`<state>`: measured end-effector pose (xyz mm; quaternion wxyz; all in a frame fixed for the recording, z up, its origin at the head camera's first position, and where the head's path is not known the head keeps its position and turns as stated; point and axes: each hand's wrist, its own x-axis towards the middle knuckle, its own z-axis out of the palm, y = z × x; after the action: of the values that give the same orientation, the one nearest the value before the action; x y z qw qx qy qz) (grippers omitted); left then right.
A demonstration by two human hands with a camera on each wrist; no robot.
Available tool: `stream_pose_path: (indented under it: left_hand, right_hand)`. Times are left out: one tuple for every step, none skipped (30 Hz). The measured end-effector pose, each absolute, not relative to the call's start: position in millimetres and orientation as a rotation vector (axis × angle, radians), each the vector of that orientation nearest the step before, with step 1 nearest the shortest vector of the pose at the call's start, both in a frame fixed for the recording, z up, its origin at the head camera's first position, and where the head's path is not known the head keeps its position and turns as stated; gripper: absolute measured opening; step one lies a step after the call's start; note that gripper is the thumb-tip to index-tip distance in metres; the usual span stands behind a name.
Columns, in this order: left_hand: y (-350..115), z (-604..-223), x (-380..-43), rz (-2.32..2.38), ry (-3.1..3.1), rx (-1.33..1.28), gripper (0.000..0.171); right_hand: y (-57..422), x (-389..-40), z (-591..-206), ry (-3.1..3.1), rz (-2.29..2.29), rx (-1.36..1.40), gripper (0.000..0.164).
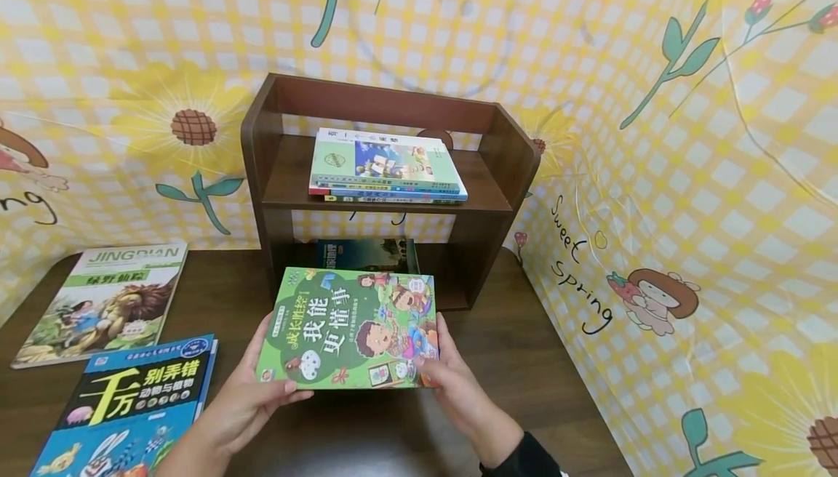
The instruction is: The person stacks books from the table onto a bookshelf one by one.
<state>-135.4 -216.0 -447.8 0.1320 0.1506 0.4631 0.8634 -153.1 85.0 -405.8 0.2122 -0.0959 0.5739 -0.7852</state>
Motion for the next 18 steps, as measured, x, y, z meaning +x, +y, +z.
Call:
stream_pose_path:
  left_hand:
    - [-215.8, -447.4, -134.2, 2.503, 1.349, 0.435, 0.104]
    - [-215.6, -447.0, -133.1, 2.5, 1.351, 0.439, 0.104]
    - [-215.1, -446.3, -131.8, 2.498, 1.358, 0.447, 0.105]
    - [-214.5, -445.2, -130.6, 2.497, 1.361, 0.454, 0.105]
    - [-213.9, -444.0, -129.3, 2.493, 1.368, 0.462, 0.106]
    - [-213.1, -442.5, -127.9, 2.49, 1.375, 0.469, 0.106]
    - [-212.3, -440.9, -126.4, 2.488, 1.381, 0.478, 0.107]
    - [-211.4, -438.7, -124.8, 2.482, 1.393, 0.482, 0.107]
    - [-210.7, -436.3, -123.2, 2.477, 1.406, 0.485, 0.108]
    - [-209.9, -433.8, -121.6, 2.472, 1.412, 0.487, 0.107]
    - [-209.2, -431.2, -120.1, 2.466, 1.422, 0.497, 0.108]
    - [-208.5, -428.2, -118.5, 2.46, 1.432, 0.505, 0.108]
    - [-207.8, -424.9, -117.0, 2.454, 1.446, 0.507, 0.109]
    - [-206.9, -421.5, -115.7, 2.447, 1.461, 0.513, 0.109]
    - [-205.9, -418.3, -114.5, 2.441, 1.479, 0.525, 0.11]
    - [-204.7, -415.3, -113.6, 2.44, 1.481, 0.55, 0.111]
    - [-203.5, -411.9, -112.9, 2.436, 1.499, 0.567, 0.111]
    - [-202.6, -408.6, -112.2, 2.432, 1.518, 0.577, 0.112]
  right_hand:
    - [84.2, -151.2, -406.1, 1.618, -2.178, -0.262, 0.094]
    - [83.8, -149.4, -406.5, 1.641, -2.177, -0.255, 0.097]
    - [83.9, -147.7, -407.0, 1.663, -2.176, -0.257, 0.1]
    - [84.2, -146.3, -407.5, 1.689, -2.175, -0.264, 0.104]
    - [85.0, -145.2, -408.0, 1.708, -2.175, -0.271, 0.108]
    - [85.9, -144.2, -408.3, 1.726, -2.174, -0.284, 0.112]
    - [87.2, -143.4, -408.6, 1.74, -2.171, -0.297, 0.115]
    - [88.6, -142.8, -408.7, 1.758, -2.163, -0.318, 0.118]
    - [90.2, -142.1, -408.6, 1.779, -2.152, -0.333, 0.121]
    - [91.8, -141.2, -408.1, 1.808, -2.136, -0.347, 0.123]
    - [93.4, -140.4, -407.0, 1.829, -2.122, -0.36, 0.125]
    - [95.0, -139.4, -405.6, 1.861, -2.103, -0.368, 0.127]
    - [96.5, -138.3, -403.9, 1.898, -2.081, -0.375, 0.128]
    - [97.7, -137.0, -401.6, 1.946, -2.058, -0.383, 0.129]
    - [98.8, -135.7, -399.2, 1.985, -2.04, -0.379, 0.13]
    - [99.7, -134.7, -396.5, 2.021, -2.023, -0.382, 0.131]
    - [100.4, -133.7, -393.4, 2.042, -2.016, -0.381, 0.131]
    - [101.1, -133.0, -390.5, 2.055, -2.014, -0.386, 0.132]
